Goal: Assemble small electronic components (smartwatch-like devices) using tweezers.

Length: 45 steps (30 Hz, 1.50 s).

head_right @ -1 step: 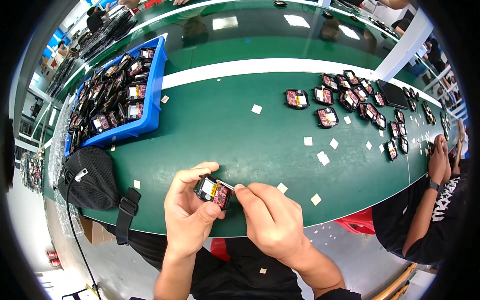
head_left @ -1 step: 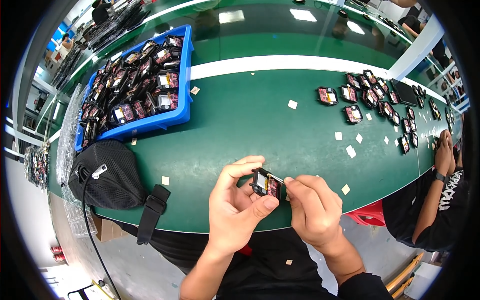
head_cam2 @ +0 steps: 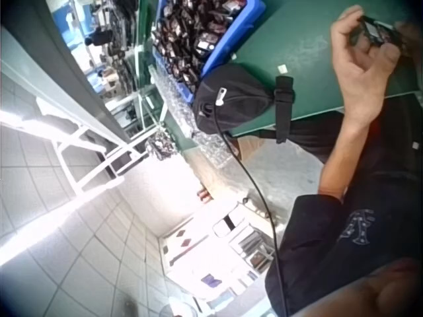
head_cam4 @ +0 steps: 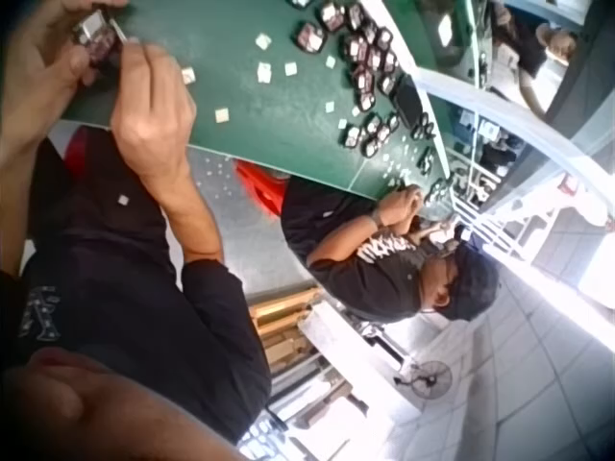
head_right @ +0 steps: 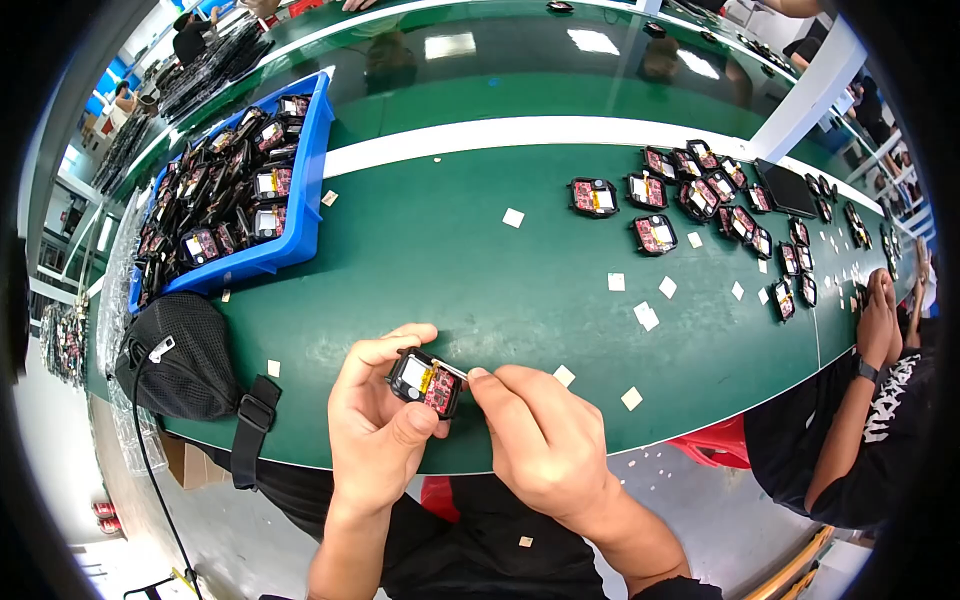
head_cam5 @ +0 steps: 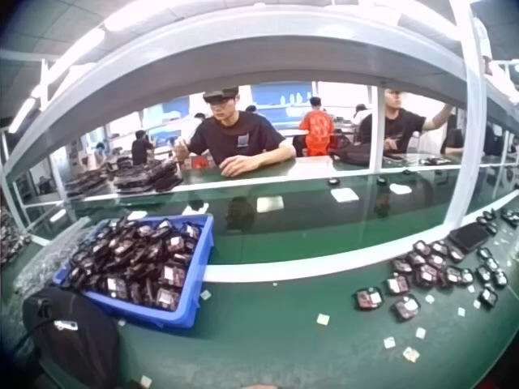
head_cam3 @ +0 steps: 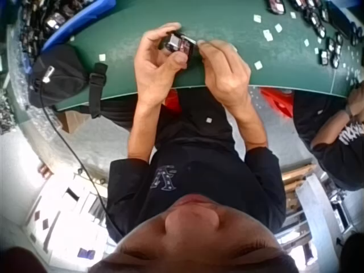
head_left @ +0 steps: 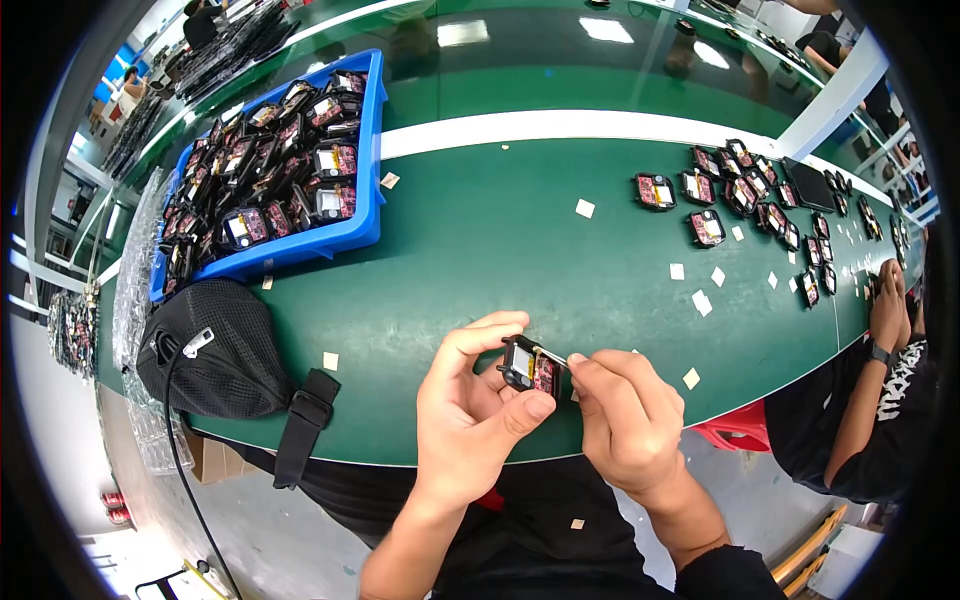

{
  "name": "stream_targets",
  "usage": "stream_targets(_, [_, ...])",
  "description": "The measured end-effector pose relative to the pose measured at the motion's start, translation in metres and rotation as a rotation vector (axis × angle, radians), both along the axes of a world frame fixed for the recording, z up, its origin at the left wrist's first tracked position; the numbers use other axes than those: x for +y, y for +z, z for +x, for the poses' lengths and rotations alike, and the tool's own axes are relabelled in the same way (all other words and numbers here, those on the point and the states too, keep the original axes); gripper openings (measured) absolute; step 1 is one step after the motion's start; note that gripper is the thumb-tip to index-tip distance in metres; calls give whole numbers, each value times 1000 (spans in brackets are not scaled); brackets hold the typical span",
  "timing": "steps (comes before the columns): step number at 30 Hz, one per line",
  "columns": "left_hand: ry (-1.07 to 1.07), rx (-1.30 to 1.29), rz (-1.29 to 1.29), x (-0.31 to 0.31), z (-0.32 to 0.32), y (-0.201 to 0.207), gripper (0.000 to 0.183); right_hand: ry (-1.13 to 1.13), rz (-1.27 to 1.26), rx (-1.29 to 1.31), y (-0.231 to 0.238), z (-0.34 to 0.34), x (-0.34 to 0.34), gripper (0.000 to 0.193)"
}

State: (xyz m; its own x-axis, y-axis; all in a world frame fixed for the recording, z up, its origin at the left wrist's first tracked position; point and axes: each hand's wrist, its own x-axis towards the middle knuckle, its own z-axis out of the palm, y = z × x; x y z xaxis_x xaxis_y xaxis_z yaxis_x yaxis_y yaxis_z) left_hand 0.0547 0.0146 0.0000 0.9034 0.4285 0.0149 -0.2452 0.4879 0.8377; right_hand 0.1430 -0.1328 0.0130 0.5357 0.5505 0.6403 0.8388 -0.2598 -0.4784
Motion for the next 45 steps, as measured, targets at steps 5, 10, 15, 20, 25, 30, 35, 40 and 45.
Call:
stream_targets(5, [-2, 4, -19, 2, -1, 0, 55, -10, -23, -41, -2, 0, 0, 33])
stream_targets(10, [9, -40, 6, 0, -2, -3, 55, -8, -24, -50, -2, 0, 0, 30])
stream_targets(15, [5, -65, 92, -1, -1, 0, 56, -12, -18, -68, -2, 0, -1, 29])
stream_targets(20, [3, -57, 51, -1, -1, -2, 56, -1, -31, -42, -2, 1, -1, 29])
stream_targets(25, [17, -11, 18, -2, -2, 2, 56, 21, -33, 5, 1, 2, 0, 30])
stream_targets(30, [-9, -22, -38, -3, 2, 6, 55, 20, 26, 162, 6, 3, -4, 28])
stream_targets(35, [58, 2, 43, -7, 2, 4, 67, -20, 140, 305, 12, 8, -9, 25])
stream_targets(40, [109, -14, 44, -6, -1, 5, 68, -337, -71, 146, 11, 37, -23, 26])
stream_targets(45, [-31, -153, 68, -3, 1, 1, 59, -632, -285, 149, 15, 76, -45, 39])
